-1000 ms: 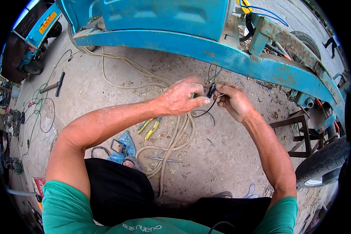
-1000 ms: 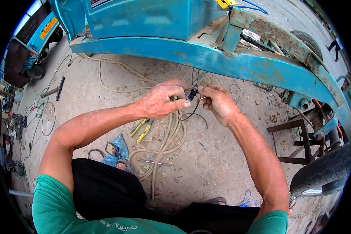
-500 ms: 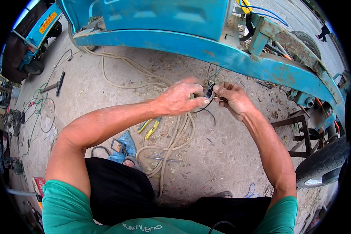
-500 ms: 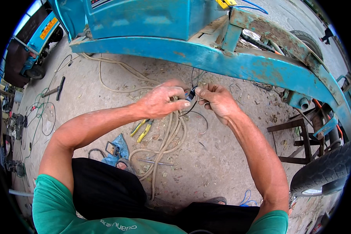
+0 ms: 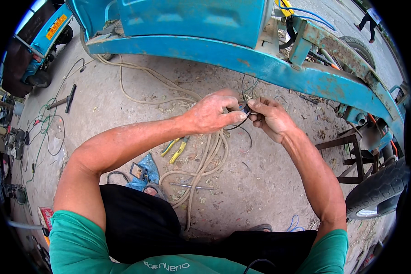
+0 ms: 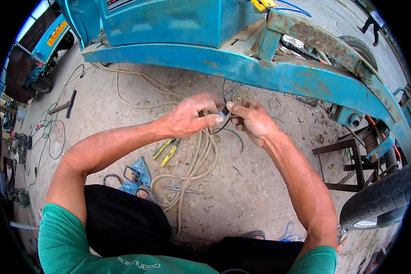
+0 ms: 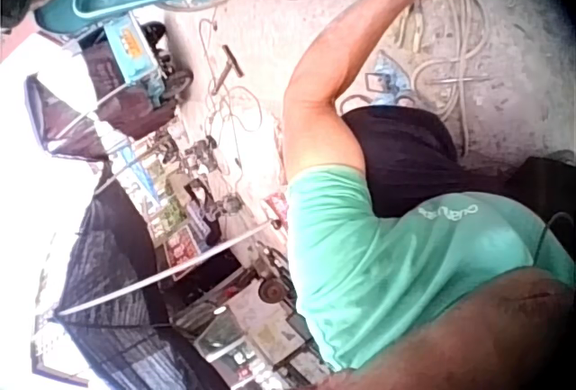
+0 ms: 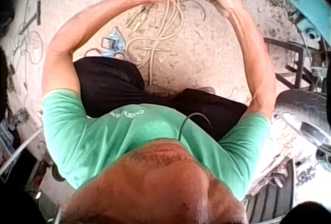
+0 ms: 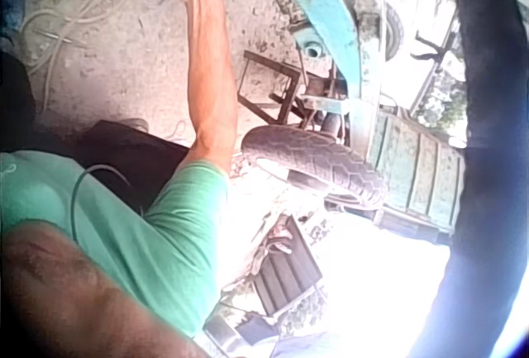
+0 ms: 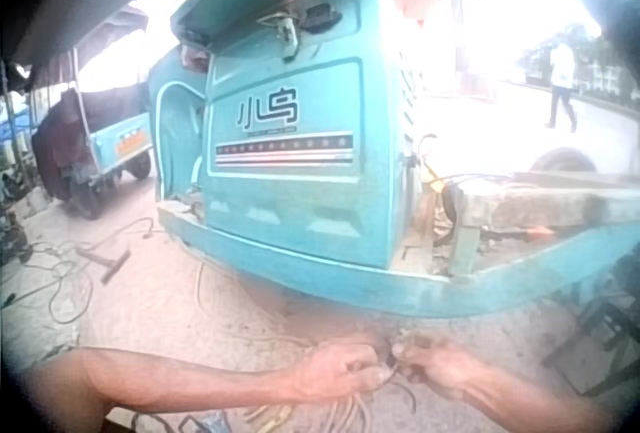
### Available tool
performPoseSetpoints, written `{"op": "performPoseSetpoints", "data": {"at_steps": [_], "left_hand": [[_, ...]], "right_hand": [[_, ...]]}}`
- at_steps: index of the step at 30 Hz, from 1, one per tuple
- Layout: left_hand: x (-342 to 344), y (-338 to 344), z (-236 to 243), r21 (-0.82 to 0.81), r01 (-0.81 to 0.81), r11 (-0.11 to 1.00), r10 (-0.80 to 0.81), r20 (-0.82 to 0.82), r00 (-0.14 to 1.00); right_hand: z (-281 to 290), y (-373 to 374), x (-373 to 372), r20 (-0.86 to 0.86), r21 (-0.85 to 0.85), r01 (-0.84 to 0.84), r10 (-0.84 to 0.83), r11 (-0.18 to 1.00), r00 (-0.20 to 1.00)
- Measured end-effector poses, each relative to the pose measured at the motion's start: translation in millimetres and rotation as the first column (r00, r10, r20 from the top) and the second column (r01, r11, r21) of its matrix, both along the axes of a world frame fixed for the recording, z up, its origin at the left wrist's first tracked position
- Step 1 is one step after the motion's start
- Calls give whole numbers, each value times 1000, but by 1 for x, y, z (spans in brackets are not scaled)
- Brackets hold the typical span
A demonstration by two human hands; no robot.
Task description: The person strips insulation from wires using pliers, twists the exposed strands together, and wraps the connection with electrical tape. The person repeats this process for multiple wire pairs.
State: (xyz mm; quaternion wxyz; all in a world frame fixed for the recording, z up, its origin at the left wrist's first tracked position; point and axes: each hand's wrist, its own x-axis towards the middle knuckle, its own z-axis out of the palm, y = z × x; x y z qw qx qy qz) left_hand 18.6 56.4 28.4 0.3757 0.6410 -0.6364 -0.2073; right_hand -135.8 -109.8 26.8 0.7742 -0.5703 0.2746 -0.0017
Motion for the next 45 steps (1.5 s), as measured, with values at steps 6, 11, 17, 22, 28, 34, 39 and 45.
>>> {"op": "performPoseSetpoints", "data": {"at_steps": [6,11,17,22,28,34,39,45], "left_hand": [[-4,-3,1,-65,-24,998,22,-23,999],[-10,-1,17,51,-37,998,40,-51,998],[-8,-1,23,145,-55,988,61,-32,998],[-9,-1,17,95,-47,994,52,-50,997],[-1,0,4,-16,-21,1000,22,61,998],[-5,-12,5,157,-159,975,189,-199,962],[-1,-17,-6,201,-113,973,182,-370,911],[5,-11,23,350,-48,935,133,-224,966]], "right_hand": [[-7,-3,2,-34,-285,9,-19,958,999],[-1,-2,2,3,-169,28,-28,985,1000],[2,-5,4,5,-201,-14,15,980,1000],[-4,-8,2,5,-186,27,-27,982,1000],[-2,-5,5,19,-202,14,-11,979,1000],[-2,-5,6,19,-158,-27,31,987,999],[-2,-1,5,38,-182,-16,24,983,999],[-1,-1,3,-11,-171,-20,18,985,1000]]}}
